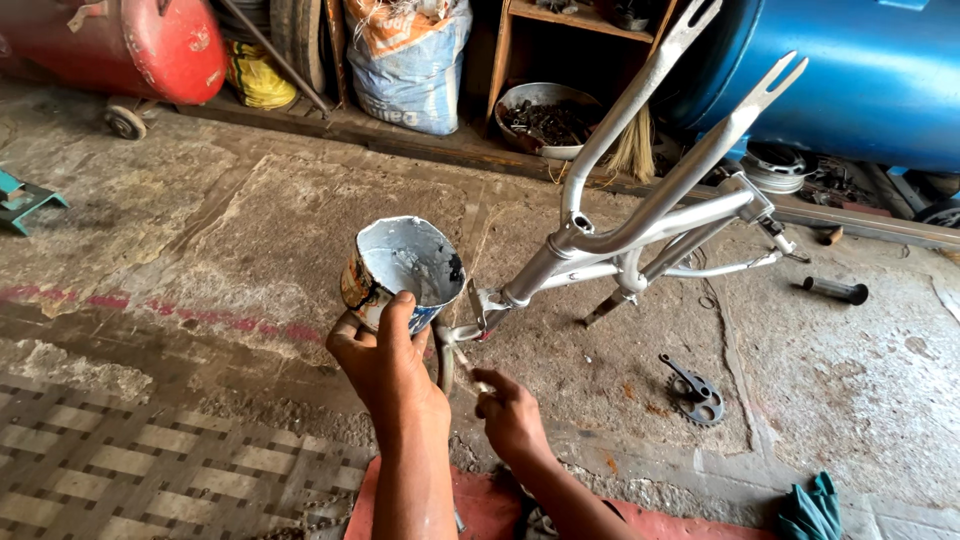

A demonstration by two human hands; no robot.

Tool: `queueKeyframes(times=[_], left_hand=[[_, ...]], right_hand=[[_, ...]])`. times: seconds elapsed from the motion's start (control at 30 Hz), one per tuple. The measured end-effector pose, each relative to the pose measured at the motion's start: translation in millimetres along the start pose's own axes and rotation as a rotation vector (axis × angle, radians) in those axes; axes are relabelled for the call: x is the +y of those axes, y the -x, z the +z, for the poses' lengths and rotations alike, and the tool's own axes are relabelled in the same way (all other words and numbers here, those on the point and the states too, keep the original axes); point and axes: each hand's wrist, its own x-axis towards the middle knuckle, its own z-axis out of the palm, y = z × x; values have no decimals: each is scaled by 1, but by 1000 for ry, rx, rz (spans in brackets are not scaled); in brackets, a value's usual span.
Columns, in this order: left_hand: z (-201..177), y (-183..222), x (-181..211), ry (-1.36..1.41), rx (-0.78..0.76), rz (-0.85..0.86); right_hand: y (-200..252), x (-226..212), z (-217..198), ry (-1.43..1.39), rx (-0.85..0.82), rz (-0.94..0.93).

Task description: The person applies paint to a bicycle frame using a small brush, dipping it into a can of white paint and coating various parts of the metal tubing.

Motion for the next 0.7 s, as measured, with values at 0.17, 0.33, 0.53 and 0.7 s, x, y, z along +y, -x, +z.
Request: queueKeyframes(times=[0.17,0.33,0.53,0.7], left_hand=[[-1,2,-1,26,-12,24],[-1,1,1,37,-7,15],[-2,3,-1,24,-24,33],[-3,-1,-3,44,-15,28]], right_hand=[[-16,21,-22,46,68,100],[-22,33,-56,226,298,-169],[-32,55,-80,376,389,-569],[-69,76,-98,593,374,-784]])
